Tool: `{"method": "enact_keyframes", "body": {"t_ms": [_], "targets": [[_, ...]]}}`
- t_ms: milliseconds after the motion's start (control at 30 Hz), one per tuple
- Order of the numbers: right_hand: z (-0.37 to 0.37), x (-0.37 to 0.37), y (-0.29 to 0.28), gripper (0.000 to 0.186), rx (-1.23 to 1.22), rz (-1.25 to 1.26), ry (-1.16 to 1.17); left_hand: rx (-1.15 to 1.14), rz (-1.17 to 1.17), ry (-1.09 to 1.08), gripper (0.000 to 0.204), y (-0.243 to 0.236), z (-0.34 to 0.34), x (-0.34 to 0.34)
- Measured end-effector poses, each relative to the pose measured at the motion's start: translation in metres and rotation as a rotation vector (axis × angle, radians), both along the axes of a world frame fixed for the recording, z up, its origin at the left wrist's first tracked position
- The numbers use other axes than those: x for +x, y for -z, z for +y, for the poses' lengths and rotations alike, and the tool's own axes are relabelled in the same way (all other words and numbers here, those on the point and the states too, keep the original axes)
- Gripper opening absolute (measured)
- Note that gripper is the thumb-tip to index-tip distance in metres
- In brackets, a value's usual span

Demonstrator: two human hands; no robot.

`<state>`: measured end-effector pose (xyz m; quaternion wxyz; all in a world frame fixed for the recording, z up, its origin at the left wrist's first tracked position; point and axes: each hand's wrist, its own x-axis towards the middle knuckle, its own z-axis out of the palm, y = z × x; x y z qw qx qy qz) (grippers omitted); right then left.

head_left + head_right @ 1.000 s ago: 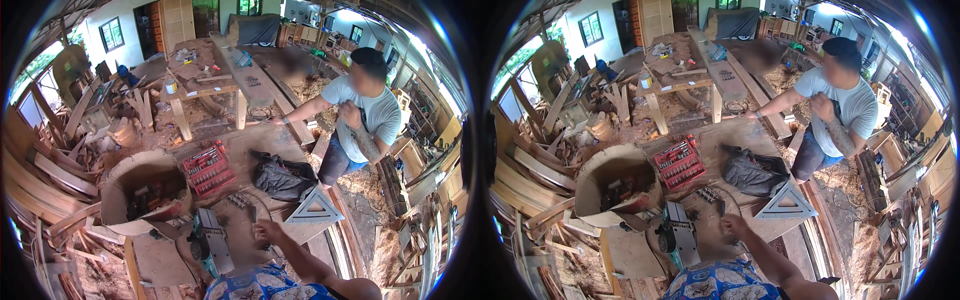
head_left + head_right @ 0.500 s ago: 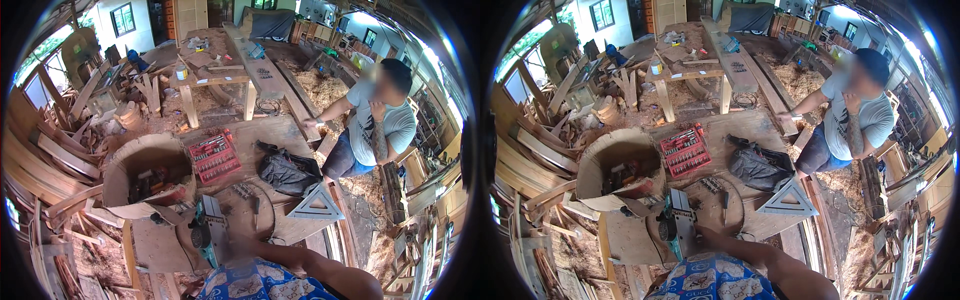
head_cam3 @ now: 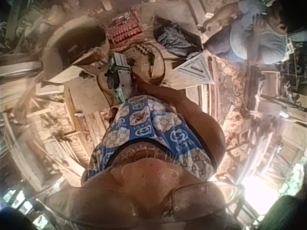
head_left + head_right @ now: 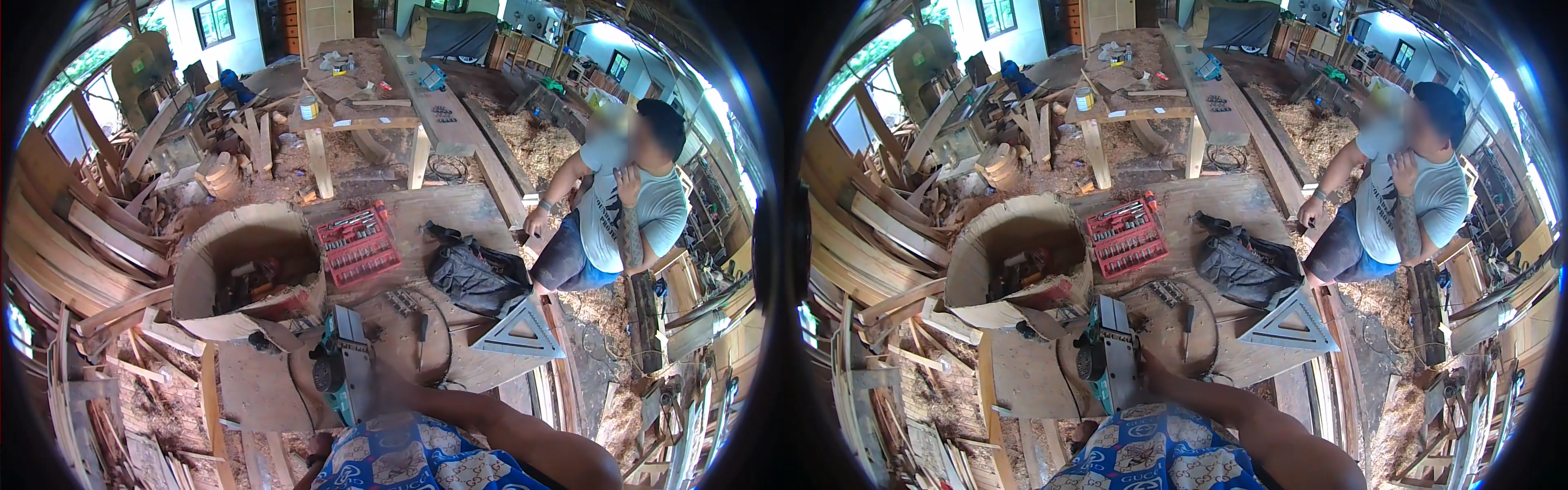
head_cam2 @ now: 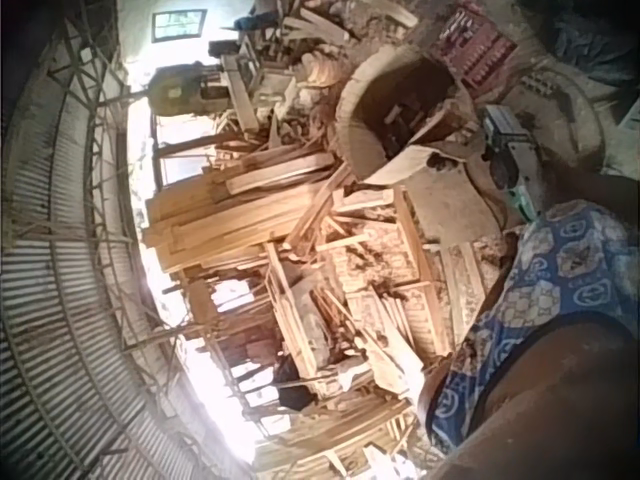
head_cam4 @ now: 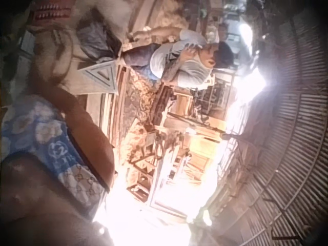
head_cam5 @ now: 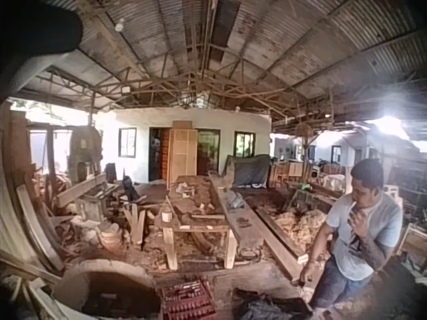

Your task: The person disassembles and adjusts components of a handheld power planer by hand, removing a metal plate and manipulating internal parts before reassembling them.

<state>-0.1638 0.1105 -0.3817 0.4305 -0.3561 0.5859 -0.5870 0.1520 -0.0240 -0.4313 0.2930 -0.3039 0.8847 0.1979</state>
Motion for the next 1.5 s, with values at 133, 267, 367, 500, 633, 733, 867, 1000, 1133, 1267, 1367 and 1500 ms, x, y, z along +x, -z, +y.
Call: {"method": "enact_keyframes", "body": {"t_ms": [133, 267, 367, 500, 633, 733, 867, 1000, 1133, 1267, 1367, 1500], "targets": [[-0.023, 0.005, -0.037, 0.067, -0.037, -0.233, 0.173, -0.010, -0.035, -0.064, 0.035, -0.011, 0.002, -0.006], [-0.010, -0.006, 0.008, 0.064, 0.094, -0.420, 0.128, 0.085, 0.070, -0.152, 0.034, -0.033, 0.007, -0.026], [-0.018, -0.002, 0.024, 0.061, 0.066, -0.203, 0.202, 0.185, 0.223, -0.143, 0.034, -0.031, 0.005, -0.007], [-0.029, 0.007, 0.003, 0.062, 0.181, -0.459, 0.266, 0.274, 0.408, -0.131, 0.035, -0.022, 0.003, 0.014], [-0.024, 0.014, -0.016, 0.063, -0.024, -0.125, 0.230, 0.250, 0.379, 0.027, 0.036, -0.034, -0.001, 0.024], [-0.014, 0.010, 0.025, 0.061, 0.116, -0.177, 0.247, 0.274, 0.153, 0.123, 0.035, -0.110, -0.016, -0.006], [-0.014, 0.001, 0.050, 0.061, 0.008, 0.105, 0.186, 0.156, 0.396, -0.266, 0.043, -0.217, -0.031, -0.054], [-0.015, -0.002, 0.043, 0.062, 0.066, 0.172, 0.134, 0.506, 0.595, -0.690, 0.066, -0.271, -0.006, -0.111], [-0.016, 0.005, -0.020, 0.062, -0.196, 0.529, -0.057, 0.359, 0.549, -0.496, 0.086, -0.242, 0.019, -0.135], [0.001, 0.000, -0.036, 0.064, 0.194, 0.110, 0.142, 0.606, 0.388, -0.483, 0.081, -0.242, 0.013, -0.150], [-0.015, 0.010, -0.050, 0.063, 0.333, 0.059, 0.133, 0.380, 0.431, -0.494, 0.069, -0.226, 0.015, -0.137], [-0.006, 0.018, -0.005, 0.060, 0.279, 0.068, 0.180, 0.361, 0.411, -0.505, 0.064, -0.248, 0.017, -0.132]]}}
